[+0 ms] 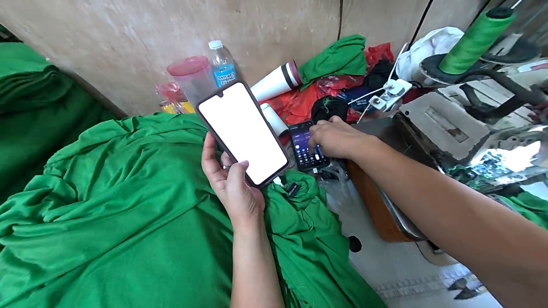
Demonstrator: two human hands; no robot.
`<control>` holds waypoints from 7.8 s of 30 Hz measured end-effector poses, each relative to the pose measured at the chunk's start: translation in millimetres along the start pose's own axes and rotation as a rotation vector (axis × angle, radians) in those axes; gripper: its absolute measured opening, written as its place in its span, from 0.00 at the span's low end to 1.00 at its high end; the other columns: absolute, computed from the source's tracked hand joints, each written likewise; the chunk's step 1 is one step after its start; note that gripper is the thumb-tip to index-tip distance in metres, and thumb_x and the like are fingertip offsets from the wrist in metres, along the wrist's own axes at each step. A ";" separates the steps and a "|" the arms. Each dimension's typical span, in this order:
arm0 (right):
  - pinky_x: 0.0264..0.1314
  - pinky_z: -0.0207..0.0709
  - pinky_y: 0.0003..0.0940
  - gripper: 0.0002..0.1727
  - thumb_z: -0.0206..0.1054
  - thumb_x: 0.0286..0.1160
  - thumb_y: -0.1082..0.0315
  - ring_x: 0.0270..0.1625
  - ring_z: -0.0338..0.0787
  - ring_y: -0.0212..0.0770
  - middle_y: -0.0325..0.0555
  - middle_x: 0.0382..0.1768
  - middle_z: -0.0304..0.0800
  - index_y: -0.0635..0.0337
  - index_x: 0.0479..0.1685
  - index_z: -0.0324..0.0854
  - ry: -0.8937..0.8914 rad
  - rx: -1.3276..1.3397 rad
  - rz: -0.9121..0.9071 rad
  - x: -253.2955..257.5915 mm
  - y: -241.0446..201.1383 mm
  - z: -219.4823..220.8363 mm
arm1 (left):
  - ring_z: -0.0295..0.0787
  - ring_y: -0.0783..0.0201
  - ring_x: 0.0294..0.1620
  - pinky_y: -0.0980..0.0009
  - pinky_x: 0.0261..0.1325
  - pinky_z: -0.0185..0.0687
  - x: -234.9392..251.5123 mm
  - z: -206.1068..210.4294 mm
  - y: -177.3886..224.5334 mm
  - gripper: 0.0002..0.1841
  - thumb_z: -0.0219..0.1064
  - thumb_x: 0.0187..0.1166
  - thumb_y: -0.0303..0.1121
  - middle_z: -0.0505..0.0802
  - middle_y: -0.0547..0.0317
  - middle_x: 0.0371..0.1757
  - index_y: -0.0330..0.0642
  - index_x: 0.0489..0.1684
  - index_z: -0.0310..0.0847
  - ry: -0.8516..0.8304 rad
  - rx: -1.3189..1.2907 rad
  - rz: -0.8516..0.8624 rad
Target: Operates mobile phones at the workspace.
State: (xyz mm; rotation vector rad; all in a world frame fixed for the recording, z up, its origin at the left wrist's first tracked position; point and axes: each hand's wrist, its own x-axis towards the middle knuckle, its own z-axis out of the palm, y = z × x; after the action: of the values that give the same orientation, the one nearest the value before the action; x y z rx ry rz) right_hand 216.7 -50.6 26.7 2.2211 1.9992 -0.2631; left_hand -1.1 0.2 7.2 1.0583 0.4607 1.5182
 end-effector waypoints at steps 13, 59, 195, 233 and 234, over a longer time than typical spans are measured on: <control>0.68 0.68 0.63 0.15 0.64 0.77 0.79 0.69 0.83 0.57 0.52 0.56 0.91 0.52 0.49 0.94 0.159 0.089 0.115 2.1 5.8 1.3 | 0.86 0.65 0.61 0.65 0.59 0.87 1.2 0.2 -2.3 0.37 0.48 0.70 0.15 0.82 0.56 0.69 0.48 0.86 0.58 0.019 0.023 -0.003; 0.71 0.67 0.64 0.13 0.65 0.79 0.74 0.71 0.82 0.56 0.49 0.59 0.91 0.49 0.50 0.94 0.047 0.091 0.127 -4.3 5.6 -3.2 | 0.85 0.64 0.63 0.63 0.60 0.86 2.3 0.4 -2.8 0.36 0.48 0.70 0.15 0.80 0.56 0.72 0.48 0.85 0.60 0.012 0.033 0.002; 0.73 0.64 0.66 0.23 0.66 0.72 0.83 0.69 0.81 0.54 0.45 0.56 0.91 0.39 0.47 0.97 0.010 0.101 -0.130 -1.4 2.5 3.5 | 0.88 0.67 0.55 0.66 0.54 0.88 2.1 -1.4 -2.0 0.37 0.48 0.71 0.16 0.84 0.58 0.61 0.49 0.86 0.57 -0.008 0.006 -0.006; 0.67 0.67 0.68 0.10 0.71 0.79 0.68 0.71 0.81 0.63 0.59 0.59 0.89 0.63 0.52 0.88 0.220 0.084 0.355 -2.7 8.4 -6.5 | 0.86 0.64 0.63 0.64 0.60 0.87 1.1 0.9 0.7 0.37 0.48 0.72 0.15 0.81 0.55 0.71 0.47 0.87 0.57 0.002 -0.004 -0.012; 0.67 0.67 0.67 0.10 0.71 0.78 0.68 0.71 0.81 0.63 0.59 0.60 0.89 0.63 0.52 0.89 0.209 0.076 0.354 -2.2 8.6 -6.4 | 0.86 0.64 0.63 0.64 0.60 0.87 1.3 0.9 0.5 0.37 0.48 0.71 0.15 0.82 0.56 0.70 0.47 0.87 0.57 0.004 -0.007 -0.010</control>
State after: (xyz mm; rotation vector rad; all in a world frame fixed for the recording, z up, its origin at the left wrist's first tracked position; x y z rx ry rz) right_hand 225.3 -52.2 33.3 2.6944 1.6615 -0.0679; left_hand -0.5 1.1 8.5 1.0460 0.4623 1.5128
